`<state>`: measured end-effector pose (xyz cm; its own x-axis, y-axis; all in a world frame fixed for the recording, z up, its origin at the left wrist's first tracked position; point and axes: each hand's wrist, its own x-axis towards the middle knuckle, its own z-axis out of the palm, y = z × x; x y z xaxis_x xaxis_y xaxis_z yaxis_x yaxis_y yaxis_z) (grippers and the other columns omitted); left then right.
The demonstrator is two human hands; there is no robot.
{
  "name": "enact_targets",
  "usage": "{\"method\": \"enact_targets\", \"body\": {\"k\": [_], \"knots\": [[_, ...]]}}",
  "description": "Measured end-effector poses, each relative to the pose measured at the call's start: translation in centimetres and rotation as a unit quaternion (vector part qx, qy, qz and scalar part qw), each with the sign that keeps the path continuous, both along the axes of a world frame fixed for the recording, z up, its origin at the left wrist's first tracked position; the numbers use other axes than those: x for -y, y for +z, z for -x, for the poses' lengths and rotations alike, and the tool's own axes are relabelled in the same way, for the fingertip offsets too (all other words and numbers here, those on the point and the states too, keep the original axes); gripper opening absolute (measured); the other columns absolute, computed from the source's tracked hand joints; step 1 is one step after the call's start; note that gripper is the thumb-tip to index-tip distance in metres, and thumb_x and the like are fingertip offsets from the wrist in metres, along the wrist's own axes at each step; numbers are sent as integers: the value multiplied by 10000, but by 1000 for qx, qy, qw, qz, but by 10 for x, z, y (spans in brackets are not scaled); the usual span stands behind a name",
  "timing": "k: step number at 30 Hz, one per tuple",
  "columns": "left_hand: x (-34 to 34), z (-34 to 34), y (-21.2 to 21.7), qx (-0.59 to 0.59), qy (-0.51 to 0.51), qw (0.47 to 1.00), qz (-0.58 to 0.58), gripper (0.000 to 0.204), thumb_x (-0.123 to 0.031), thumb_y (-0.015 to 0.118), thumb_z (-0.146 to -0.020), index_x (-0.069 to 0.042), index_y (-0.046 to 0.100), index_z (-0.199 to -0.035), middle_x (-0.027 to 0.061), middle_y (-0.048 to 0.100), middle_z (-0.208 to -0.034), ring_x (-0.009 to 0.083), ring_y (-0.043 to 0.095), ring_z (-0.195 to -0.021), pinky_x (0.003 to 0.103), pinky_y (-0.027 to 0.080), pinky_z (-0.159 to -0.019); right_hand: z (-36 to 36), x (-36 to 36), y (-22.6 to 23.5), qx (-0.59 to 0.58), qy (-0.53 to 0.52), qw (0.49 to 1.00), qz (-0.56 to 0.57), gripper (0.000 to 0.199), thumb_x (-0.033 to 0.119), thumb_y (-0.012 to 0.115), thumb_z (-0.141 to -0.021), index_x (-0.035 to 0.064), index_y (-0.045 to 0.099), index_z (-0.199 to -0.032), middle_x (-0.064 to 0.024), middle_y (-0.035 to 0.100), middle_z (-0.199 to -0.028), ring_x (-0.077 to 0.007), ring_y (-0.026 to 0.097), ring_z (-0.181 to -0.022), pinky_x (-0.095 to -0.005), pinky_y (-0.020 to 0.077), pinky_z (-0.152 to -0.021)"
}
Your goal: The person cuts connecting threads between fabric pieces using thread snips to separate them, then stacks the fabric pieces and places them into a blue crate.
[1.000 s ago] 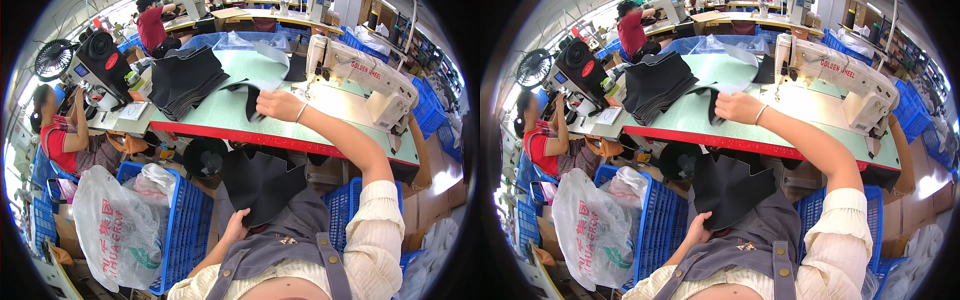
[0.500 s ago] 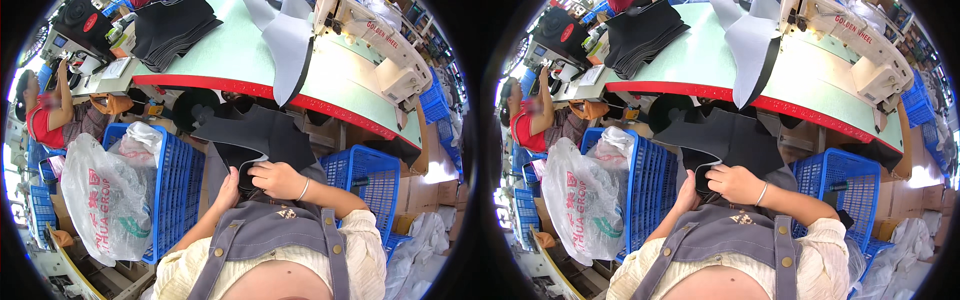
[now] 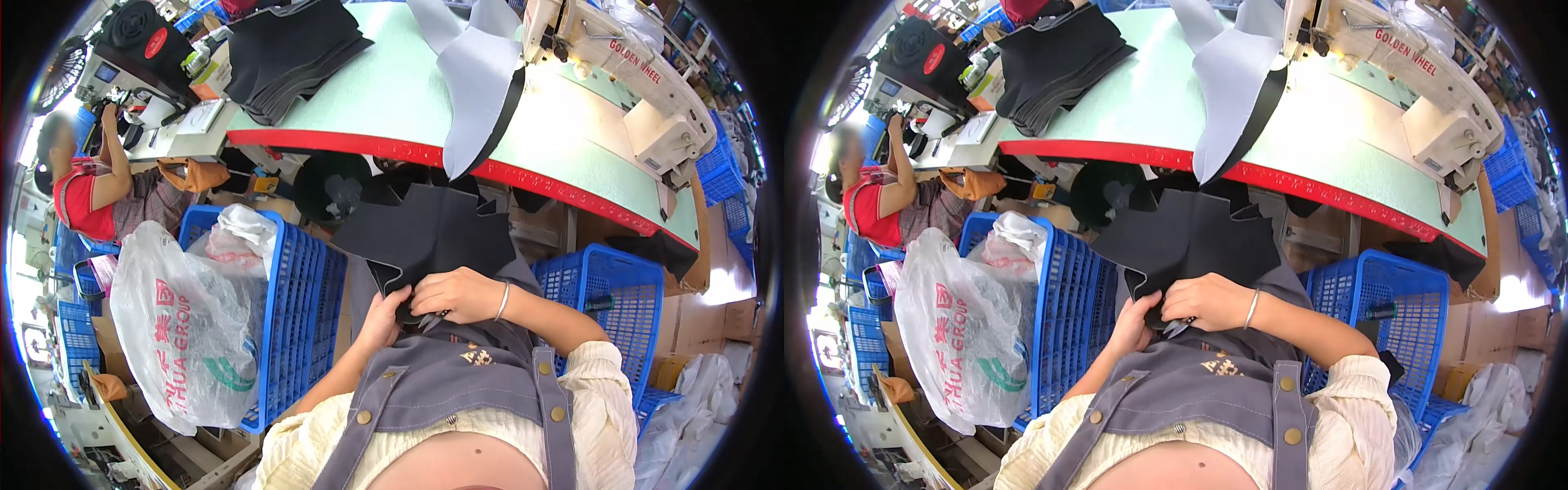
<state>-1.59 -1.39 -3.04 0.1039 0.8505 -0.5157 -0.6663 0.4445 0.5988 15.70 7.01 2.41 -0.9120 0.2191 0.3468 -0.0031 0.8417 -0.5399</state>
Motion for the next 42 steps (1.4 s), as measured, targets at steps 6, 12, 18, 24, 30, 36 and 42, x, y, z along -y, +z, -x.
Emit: {"method": "enact_targets", "body": {"k": [6, 12, 18, 24, 30, 36, 42], "knots": [[7, -4, -6, -81, -4, 997, -12, 340, 41, 549, -767, 62, 511, -1104, 137, 588, -1060, 220, 574, -966, 336, 458, -859, -33, -52, 46, -25, -292, 952, -86, 299, 229, 710, -693, 79, 605, -929, -49, 602, -860, -227, 599, -771, -315, 495, -629], [5, -1, -8, -75, -9, 997, -15, 366, 55, 533, -756, 55, 496, -1120, 138, 582, -1065, 221, 576, -966, 329, 463, -858, -51, -90, 30, 8, -343, 898, -276, 355, 221, 682, -706, 61, 559, -998, -64, 532, -971, -210, 550, -817, -315, 477, -607], [4, 0, -5, -62, -12, 997, -32, 341, 26, 537, -771, 65, 502, -1108, 123, 585, -1058, 200, 573, -950, 314, 452, -861, -37, -102, 26, 21, -293, 875, -385, 262, 132, 604, -728, 60, 594, -980, -32, 545, -1033, -165, 506, -766, -252, 451, -563], [5, -3, 1, -95, -29, 995, -34, 346, 20, 527, -786, 62, 499, -1128, 119, 578, -1087, 192, 556, -981, 305, 439, -878, -26, -109, 31, 39, -270, 868, -415, 265, 163, 603, -713, 58, 605, -957, -15, 534, -985, -161, 484, -755, -247, 435, -550], [5, -4, 2, -103, -39, 993, -41, 348, 8, 525, -799, 60, 496, -1142, 107, 576, -1090, 180, 546, -989, 299, 433, -881, -20, -107, 37, 57, -269, 857, -436, 267, 186, 618, -720, 57, 602, -954, -1, 514, -947, -153, 467, -758, -246, 420, -546], [7, -3, -3, -105, -52, 992, -38, 353, 17, 524, -798, 61, 500, -1148, 108, 580, -1086, 179, 550, -986, 300, 435, -877, -24, -114, 27, 61, -246, 847, -467, 262, 174, 585, -714, 48, 609, -943, -21, 543, -938, -157, 476, -713, -260, 412, -543], [7, -4, -7, -124, -56, 988, -69, 346, -15, 525, -812, 58, 502, -1149, 87, 586, -1072, 158, 549, -961, 286, 441, -857, -18, -115, 18, 67, -225, 813, -533, 238, 153, 557, -721, 35, 612, -921, -54, 569, -936, -150, 477, -654, -252, 392, -531]]}}
